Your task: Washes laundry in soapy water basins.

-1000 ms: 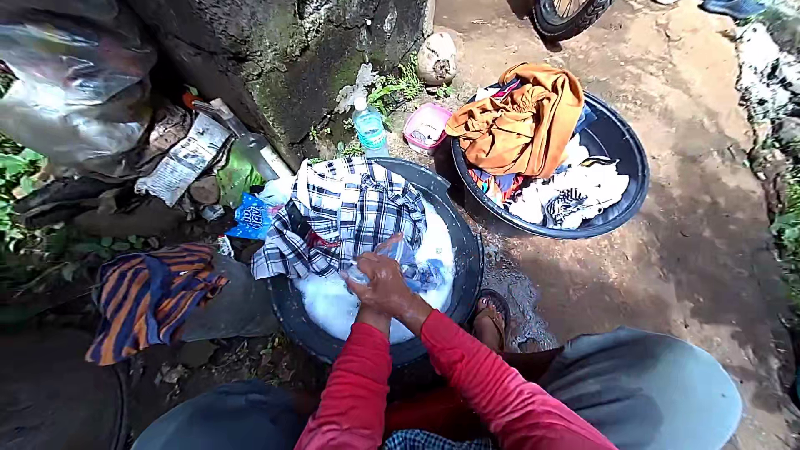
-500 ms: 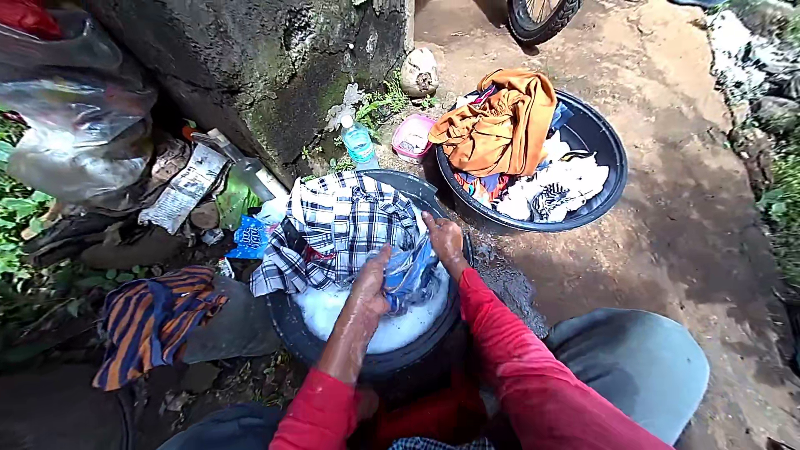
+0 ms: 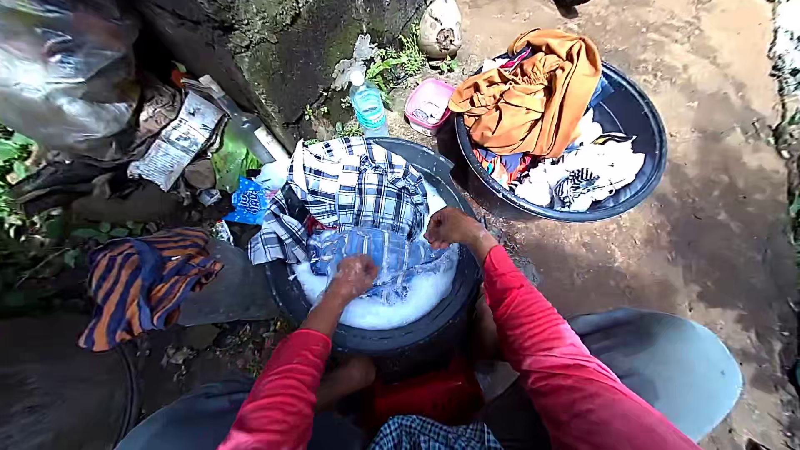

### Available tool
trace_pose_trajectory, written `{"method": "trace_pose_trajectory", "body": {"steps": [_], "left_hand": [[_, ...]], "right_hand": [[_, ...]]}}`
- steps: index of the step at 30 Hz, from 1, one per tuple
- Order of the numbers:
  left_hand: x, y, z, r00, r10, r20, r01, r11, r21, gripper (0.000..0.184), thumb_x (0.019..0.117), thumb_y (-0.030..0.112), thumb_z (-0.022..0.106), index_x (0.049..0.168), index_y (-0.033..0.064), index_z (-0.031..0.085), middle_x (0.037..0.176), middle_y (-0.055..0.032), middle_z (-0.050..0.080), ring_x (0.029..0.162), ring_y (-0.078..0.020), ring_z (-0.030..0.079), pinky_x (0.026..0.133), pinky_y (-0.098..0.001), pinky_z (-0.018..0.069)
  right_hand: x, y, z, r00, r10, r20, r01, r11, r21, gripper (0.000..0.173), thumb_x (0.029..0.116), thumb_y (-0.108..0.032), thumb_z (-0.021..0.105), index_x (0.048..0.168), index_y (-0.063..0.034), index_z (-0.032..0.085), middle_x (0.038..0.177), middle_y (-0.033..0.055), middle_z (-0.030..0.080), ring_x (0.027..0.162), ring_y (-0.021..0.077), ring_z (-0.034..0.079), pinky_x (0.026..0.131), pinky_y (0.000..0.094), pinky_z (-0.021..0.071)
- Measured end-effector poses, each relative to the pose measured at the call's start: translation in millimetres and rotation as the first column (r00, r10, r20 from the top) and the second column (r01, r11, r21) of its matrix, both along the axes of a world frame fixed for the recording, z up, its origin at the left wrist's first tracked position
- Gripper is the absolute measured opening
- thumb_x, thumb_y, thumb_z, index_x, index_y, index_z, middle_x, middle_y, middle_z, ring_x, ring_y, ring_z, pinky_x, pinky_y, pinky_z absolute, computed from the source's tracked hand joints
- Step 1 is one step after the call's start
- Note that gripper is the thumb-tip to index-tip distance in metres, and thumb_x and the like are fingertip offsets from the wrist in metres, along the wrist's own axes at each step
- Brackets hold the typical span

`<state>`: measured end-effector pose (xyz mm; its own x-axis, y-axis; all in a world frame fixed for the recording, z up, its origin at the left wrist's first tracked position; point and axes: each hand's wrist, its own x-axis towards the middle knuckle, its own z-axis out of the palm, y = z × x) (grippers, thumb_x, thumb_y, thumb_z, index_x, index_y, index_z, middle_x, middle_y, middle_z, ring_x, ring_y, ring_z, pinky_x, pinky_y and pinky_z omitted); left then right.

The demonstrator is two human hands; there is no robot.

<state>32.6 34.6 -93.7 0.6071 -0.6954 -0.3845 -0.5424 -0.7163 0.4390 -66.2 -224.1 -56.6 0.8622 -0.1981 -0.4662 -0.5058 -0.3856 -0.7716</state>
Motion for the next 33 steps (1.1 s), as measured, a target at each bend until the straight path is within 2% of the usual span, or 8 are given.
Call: {"method": "trace_pose_trajectory", "body": {"steps": [7,13,17,21,24,28,30,33], "left_hand": [[-35,-14,-66,0.995,-0.095,-0.007,0.09,0.921,0.379,0.061,0.1027,0.015,0.051,0.16,0.006,0.03,0.165,-0.0184,0.031,0.143,-0.0468,0.04,0.108,-0.063,0.0417],[-22,5,-70,0.988,-0.151,-0.035,0.154,0.928,0.338,0.056,0.0988,0.016,0.06,0.152,0.0054,0.046,0.158,-0.021,0.041,0.136,-0.0434,0.05,0.109,-0.0599,0.042],[-9,24,-43,0.97,-0.244,0.01,0.222,0.897,0.382,0.051,0.1016,0.023,0.057,0.149,0.0055,0.05,0.156,-0.0163,0.046,0.142,-0.0382,0.045,0.115,-0.0587,0.0359],[14,30,42,0.945,-0.308,0.107,0.245,0.886,0.393,0.048,0.1065,0.039,0.049,0.124,-0.0025,0.067,0.134,-0.0262,0.061,0.134,-0.0445,0.05,0.112,-0.0624,0.0354],[36,52,109,0.899,-0.239,0.367,0.21,0.971,0.118,0.042,0.1002,0.038,0.065,0.109,-0.0024,0.071,0.103,-0.0257,0.071,0.105,-0.0458,0.066,0.094,-0.065,0.0479],[57,86,172,0.764,-0.101,0.637,0.147,0.989,-0.019,0.054,0.091,0.031,0.078,0.136,0.0062,0.061,0.102,-0.0266,0.072,0.088,-0.0504,0.07,0.076,-0.0729,0.05],[54,95,198,0.815,-0.003,0.579,0.058,0.995,-0.077,0.027,0.0919,0.022,0.078,0.11,0.0033,0.073,0.097,-0.023,0.072,0.09,-0.0461,0.069,0.079,-0.071,0.0498],[45,109,210,0.919,0.208,0.334,0.009,0.838,-0.546,0.027,0.0858,0.008,0.077,0.066,0.0066,0.06,0.082,-0.0036,0.057,0.079,-0.015,0.054,0.072,-0.0348,0.0447]], "right_hand": [[13,21,-105,0.896,0.146,-0.419,-0.317,0.871,-0.374,0.049,0.0957,-0.018,0.065,0.142,-0.004,0.057,0.153,0.0239,0.047,0.146,0.043,0.039,0.112,0.068,0.0337],[-24,1,-31,0.986,-0.155,0.064,0.168,0.906,-0.389,0.02,0.0966,-0.007,0.062,0.113,-0.001,0.072,0.122,0.027,0.064,0.111,0.0479,0.063,0.09,0.0689,0.0494],[-46,-47,26,0.808,-0.297,0.509,0.469,0.847,-0.25,0.037,0.0985,-0.003,0.056,0.133,-0.0128,0.066,0.121,0.0193,0.069,0.101,0.0389,0.068,0.085,0.0609,0.0535],[-28,-98,72,0.733,-0.015,0.68,0.288,0.912,-0.291,0.034,0.0875,0.013,0.05,0.107,0.0001,0.074,0.132,0.0172,0.064,0.128,0.0271,0.058,0.108,0.0471,0.0449],[-26,-98,88,0.603,0.053,0.796,0.003,0.998,-0.069,0.031,0.0842,0.011,0.044,0.073,-0.0065,0.067,0.088,-0.0024,0.074,0.089,0.0032,0.068,0.084,0.0259,0.0565],[-36,-64,99,0.659,0.438,0.612,-0.186,0.883,-0.431,0.018,0.086,-0.014,0.064,0.1,-0.0046,0.071,0.084,0.0019,0.068,0.07,0.0076,0.06,0.067,0.0293,0.0521],[-36,-52,103,0.772,0.61,0.18,-0.29,0.589,-0.754,0.057,0.0861,-0.049,0.077,0.128,-0.0116,0.068,0.109,0.0142,0.07,0.088,0.0317,0.069,0.077,0.0554,0.0547],[-29,-62,90,0.848,0.528,-0.032,-0.395,0.592,-0.703,0.029,0.0923,-0.029,0.077,0.103,-0.0028,0.075,0.106,0.0192,0.071,0.1,0.0407,0.067,0.088,0.0637,0.0494]]}}
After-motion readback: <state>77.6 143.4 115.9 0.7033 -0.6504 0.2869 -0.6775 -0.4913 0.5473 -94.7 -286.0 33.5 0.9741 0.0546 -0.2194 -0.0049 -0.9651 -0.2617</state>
